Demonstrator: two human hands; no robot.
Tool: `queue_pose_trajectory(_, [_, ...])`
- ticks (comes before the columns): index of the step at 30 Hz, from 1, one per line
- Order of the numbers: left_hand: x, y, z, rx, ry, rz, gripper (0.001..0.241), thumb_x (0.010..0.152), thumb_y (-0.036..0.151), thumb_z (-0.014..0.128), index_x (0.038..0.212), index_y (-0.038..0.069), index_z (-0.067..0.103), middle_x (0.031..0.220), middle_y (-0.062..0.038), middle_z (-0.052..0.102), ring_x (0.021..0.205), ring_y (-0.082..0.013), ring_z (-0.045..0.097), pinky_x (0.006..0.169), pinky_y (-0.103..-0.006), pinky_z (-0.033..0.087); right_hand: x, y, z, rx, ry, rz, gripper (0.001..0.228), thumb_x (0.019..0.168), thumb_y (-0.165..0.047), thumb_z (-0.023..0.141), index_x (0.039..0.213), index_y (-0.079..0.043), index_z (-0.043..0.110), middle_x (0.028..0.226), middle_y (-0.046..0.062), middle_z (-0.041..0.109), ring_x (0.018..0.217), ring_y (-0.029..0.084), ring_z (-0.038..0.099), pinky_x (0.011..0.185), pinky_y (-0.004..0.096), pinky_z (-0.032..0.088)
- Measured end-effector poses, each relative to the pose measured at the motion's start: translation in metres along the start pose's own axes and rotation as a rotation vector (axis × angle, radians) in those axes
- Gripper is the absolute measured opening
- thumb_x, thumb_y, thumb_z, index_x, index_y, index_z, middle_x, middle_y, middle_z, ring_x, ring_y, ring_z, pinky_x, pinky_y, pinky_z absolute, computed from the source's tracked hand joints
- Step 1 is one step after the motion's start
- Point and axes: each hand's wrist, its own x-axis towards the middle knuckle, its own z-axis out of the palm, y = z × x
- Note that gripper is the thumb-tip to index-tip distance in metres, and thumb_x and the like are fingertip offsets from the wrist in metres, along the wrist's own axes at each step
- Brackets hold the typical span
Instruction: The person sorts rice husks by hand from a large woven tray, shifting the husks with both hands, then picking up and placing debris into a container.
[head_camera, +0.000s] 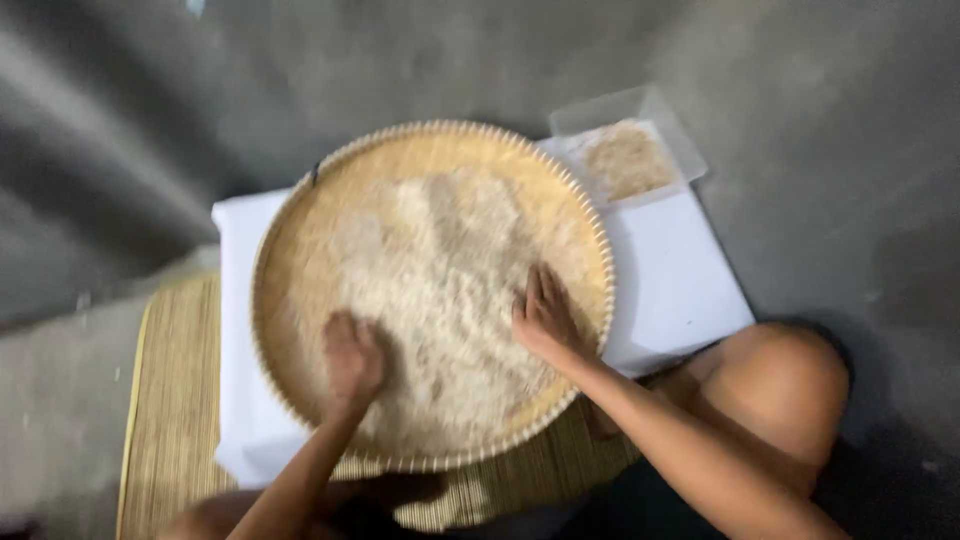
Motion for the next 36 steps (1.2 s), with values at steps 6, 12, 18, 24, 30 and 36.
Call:
queue_pose_trajectory(6, [0.121,0.156,-0.123,-0.729,-0.399,-1.140,0.067,0.112,0.046,0.024,0.162,0.002,0.024,0.167,-0.024,0.022,0.156,-0.0384,0.018,0.128,-0.0474,0.010,-0.023,-0.043,0.010,0.493,0.170,0.154,0.063,0.101,-0.030,0.035,0.157,0.000,0.033,0.164,0.026,0.025,0.150,0.047,0.024,0.122,0.056,0.018])
queue_pose_trajectory(12, [0.179,0.205,-0.153,-0.924,-0.069,-1.545,0.061,0.109,0.046,0.034,0.158,0.010,0.040,0.159,-0.018,0.043,0.148,-0.0316,0.039,0.125,-0.0444,0.027,-0.005,-0.050,0.069,0.815,0.495,0.315,0.044,0.097,-0.036,0.051,0.123,-0.009,0.074,0.127,0.016,0.070,0.127,0.034,0.060,0.104,0.045,0.045])
queue_pose_trajectory(18, [0.227,0.212,-0.146,-1.353,0.401,-2.052,0.071,0.095,0.043,0.057,0.150,-0.002,0.049,0.156,-0.025,0.045,0.148,-0.0360,0.040,0.125,-0.0438,0.028,0.009,-0.087,0.044,1.041,0.402,0.764,0.049,0.092,-0.034,0.051,0.112,0.004,0.074,0.119,0.025,0.072,0.123,0.040,0.063,0.101,0.046,0.047])
queue_pose_trajectory(24, [0.267,0.175,-0.134,-1.950,0.307,-2.190,0.068,0.098,0.045,0.044,0.150,0.001,0.048,0.151,-0.027,0.048,0.146,-0.0430,0.039,0.124,-0.0595,0.024,0.068,-0.068,0.020,1.231,0.406,0.702,0.046,0.079,-0.037,0.067,0.105,-0.001,0.076,0.103,0.020,0.075,0.100,0.036,0.071,0.080,0.047,0.055])
queue_pose_trajectory(30, [0.287,0.136,-0.136,-1.911,-0.058,-1.773,0.090,0.095,0.036,0.056,0.162,-0.005,0.011,0.167,-0.035,0.002,0.155,-0.0488,-0.001,0.123,-0.0618,-0.005,0.114,-0.072,-0.012,1.163,0.325,0.410,0.046,0.071,-0.037,0.078,0.105,-0.007,0.079,0.100,0.015,0.077,0.094,0.031,0.075,0.075,0.044,0.059])
queue_pose_trajectory(36, [0.217,0.060,-0.076,-0.570,-0.363,-1.021,0.057,0.105,0.036,0.052,0.155,0.007,0.047,0.160,-0.023,0.039,0.149,-0.0473,0.027,0.123,-0.0604,0.023,0.108,-0.062,-0.052,0.248,0.186,0.099,0.050,0.098,-0.037,0.050,0.142,-0.018,0.062,0.152,0.012,0.053,0.136,0.038,0.051,0.115,0.055,0.039])
